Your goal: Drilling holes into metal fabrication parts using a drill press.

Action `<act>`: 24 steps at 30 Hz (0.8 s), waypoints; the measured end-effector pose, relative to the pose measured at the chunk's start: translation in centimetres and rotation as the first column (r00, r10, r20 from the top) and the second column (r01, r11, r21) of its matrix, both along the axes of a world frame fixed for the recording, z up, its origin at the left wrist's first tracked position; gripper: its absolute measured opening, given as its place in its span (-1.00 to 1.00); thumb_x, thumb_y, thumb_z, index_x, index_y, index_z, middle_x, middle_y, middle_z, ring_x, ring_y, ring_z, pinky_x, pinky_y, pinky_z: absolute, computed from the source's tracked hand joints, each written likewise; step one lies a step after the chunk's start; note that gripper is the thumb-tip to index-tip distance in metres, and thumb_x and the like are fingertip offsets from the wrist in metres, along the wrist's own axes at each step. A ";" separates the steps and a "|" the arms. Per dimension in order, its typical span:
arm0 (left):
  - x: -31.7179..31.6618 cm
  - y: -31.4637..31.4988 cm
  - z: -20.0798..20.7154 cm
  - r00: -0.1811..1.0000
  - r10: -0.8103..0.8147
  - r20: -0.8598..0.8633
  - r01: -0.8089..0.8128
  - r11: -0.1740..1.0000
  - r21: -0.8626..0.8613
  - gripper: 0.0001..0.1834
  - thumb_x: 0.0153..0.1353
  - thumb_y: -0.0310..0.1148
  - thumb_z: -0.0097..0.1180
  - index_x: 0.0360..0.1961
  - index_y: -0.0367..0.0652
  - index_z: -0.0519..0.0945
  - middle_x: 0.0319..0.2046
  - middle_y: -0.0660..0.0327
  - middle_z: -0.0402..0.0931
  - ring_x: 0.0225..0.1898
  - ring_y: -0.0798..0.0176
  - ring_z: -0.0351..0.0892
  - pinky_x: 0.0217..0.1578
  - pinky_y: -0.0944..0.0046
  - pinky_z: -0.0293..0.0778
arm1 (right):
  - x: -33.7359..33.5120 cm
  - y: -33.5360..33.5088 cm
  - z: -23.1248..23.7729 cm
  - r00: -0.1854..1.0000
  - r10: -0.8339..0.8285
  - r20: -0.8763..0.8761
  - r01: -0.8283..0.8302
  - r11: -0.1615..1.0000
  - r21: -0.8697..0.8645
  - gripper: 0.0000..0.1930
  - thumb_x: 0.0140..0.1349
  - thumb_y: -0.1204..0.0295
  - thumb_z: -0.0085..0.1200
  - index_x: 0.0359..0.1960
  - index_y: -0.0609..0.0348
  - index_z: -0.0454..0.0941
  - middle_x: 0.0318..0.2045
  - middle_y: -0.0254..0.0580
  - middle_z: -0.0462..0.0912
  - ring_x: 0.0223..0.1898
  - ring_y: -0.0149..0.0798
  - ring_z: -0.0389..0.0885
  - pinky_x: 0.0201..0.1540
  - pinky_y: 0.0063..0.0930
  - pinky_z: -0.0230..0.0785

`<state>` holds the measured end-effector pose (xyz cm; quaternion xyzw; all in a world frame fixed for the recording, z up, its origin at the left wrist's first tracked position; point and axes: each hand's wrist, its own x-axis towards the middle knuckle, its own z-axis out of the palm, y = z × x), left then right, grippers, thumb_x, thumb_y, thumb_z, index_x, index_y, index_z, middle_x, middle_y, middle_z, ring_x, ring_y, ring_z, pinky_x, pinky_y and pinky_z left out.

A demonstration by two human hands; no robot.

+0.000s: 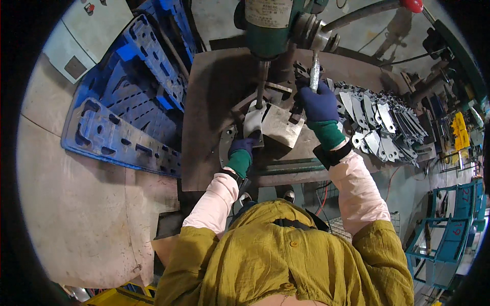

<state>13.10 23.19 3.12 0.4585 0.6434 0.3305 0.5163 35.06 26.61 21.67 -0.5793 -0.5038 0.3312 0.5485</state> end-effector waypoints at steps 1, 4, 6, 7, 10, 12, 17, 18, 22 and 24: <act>0.2 -0.1 0.4 1.000 0.019 0.001 -0.019 0.999 -0.026 -0.23 0.02 0.21 0.28 0.03 -0.26 0.59 0.03 0.03 0.58 0.02 0.00 0.56 0.05 0.12 0.39 | 0.0 0.0 0.0 1.000 -0.001 -0.010 0.001 1.000 -0.006 -0.75 0.16 0.31 0.15 -0.24 0.25 0.64 -0.53 -0.20 0.67 -0.50 -0.38 0.63 -0.38 -0.47 0.46; 0.4 -0.6 1.6 0.997 0.073 0.002 -0.072 0.997 -0.030 -0.22 -0.01 0.24 0.29 -0.01 -0.28 0.61 -0.03 -0.01 0.61 -0.03 -0.02 0.59 0.02 0.11 0.42 | -0.1 -0.2 0.3 0.998 0.032 -0.058 -0.032 0.999 0.001 -0.74 0.15 0.32 0.15 -0.23 0.26 0.64 -0.53 -0.20 0.67 -0.50 -0.38 0.63 -0.38 -0.47 0.47; 0.6 -0.8 2.6 0.993 0.109 -0.032 -0.111 0.992 -0.057 -0.20 -0.04 0.26 0.30 -0.04 -0.29 0.62 -0.07 -0.03 0.63 -0.06 -0.03 0.61 0.00 0.11 0.43 | -0.4 -0.7 1.0 0.997 0.028 -0.074 -0.030 0.999 -0.037 -0.74 0.16 0.32 0.15 -0.23 0.26 0.64 -0.52 -0.19 0.68 -0.49 -0.37 0.64 -0.37 -0.46 0.47; 0.7 -0.7 3.2 0.990 0.127 -0.068 -0.133 0.987 -0.095 -0.19 -0.06 0.27 0.31 -0.04 -0.29 0.62 -0.08 -0.04 0.63 -0.08 -0.04 0.61 -0.02 0.10 0.43 | -0.6 -0.9 1.3 0.996 0.026 -0.082 -0.030 0.998 -0.057 -0.74 0.16 0.32 0.14 -0.23 0.26 0.64 -0.52 -0.18 0.68 -0.48 -0.37 0.64 -0.37 -0.46 0.48; 0.7 -0.9 3.2 0.984 0.146 -0.098 -0.154 0.985 -0.079 -0.14 -0.11 0.31 0.32 -0.04 -0.28 0.62 -0.08 -0.05 0.63 -0.07 -0.03 0.61 -0.03 0.10 0.44 | -0.6 -0.7 1.1 0.998 -0.020 0.056 0.020 1.000 -0.003 -0.73 0.18 0.30 0.12 -0.22 0.24 0.64 -0.51 -0.18 0.69 -0.47 -0.37 0.66 -0.36 -0.44 0.49; 0.8 -0.8 3.1 0.982 0.143 -0.123 -0.154 0.985 -0.083 -0.14 -0.11 0.32 0.31 -0.03 -0.28 0.62 -0.07 -0.04 0.62 -0.06 -0.01 0.60 -0.03 0.09 0.44 | -0.4 -0.6 0.9 0.996 -0.039 0.083 0.039 0.999 -0.007 -0.71 0.18 0.25 0.12 -0.21 0.22 0.64 -0.51 -0.15 0.70 -0.46 -0.31 0.68 -0.35 -0.41 0.49; 0.0 0.2 -0.4 0.993 0.100 -0.064 -0.107 0.987 -0.124 -0.19 -0.03 0.26 0.29 0.02 -0.26 0.59 0.00 -0.01 0.59 -0.03 0.02 0.58 -0.02 0.10 0.44 | 0.3 1.0 -0.9 0.971 -0.114 0.208 0.106 0.993 0.049 -0.68 0.18 0.16 0.14 -0.19 0.12 0.65 -0.50 -0.07 0.69 -0.43 -0.14 0.71 -0.35 -0.31 0.49; -0.5 0.3 -1.7 0.995 0.071 -0.069 -0.076 0.995 -0.070 -0.21 -0.01 0.23 0.29 0.02 -0.26 0.60 0.01 0.00 0.59 -0.04 0.02 0.58 -0.02 0.09 0.43 | 0.0 1.1 -1.0 0.971 -0.113 0.212 0.103 0.993 0.056 -0.68 0.18 0.14 0.15 -0.19 0.10 0.65 -0.49 -0.05 0.69 -0.41 -0.10 0.71 -0.35 -0.29 0.50; -0.2 0.4 -2.7 0.995 0.053 -0.088 -0.051 0.998 0.031 -0.30 0.02 0.13 0.32 0.00 -0.25 0.60 -0.06 0.04 0.62 -0.20 0.03 0.60 -0.10 0.11 0.47 | 0.7 2.1 -2.0 0.930 -0.209 0.303 0.170 0.974 0.151 -0.69 0.16 0.14 0.17 -0.18 0.05 0.65 -0.46 -0.02 0.69 -0.38 -0.04 0.71 -0.31 -0.23 0.51; 0.2 0.2 -2.4 0.990 0.137 -0.006 -0.137 0.991 0.001 -0.34 0.03 0.09 0.35 -0.01 -0.24 0.60 -0.16 0.08 0.63 -0.34 0.08 0.60 -0.21 0.15 0.50 | 0.9 2.5 -2.3 0.923 -0.230 0.309 0.171 0.963 0.206 -0.69 0.15 0.16 0.19 -0.17 0.04 0.65 -0.43 -0.01 0.69 -0.37 0.00 0.70 -0.29 -0.21 0.52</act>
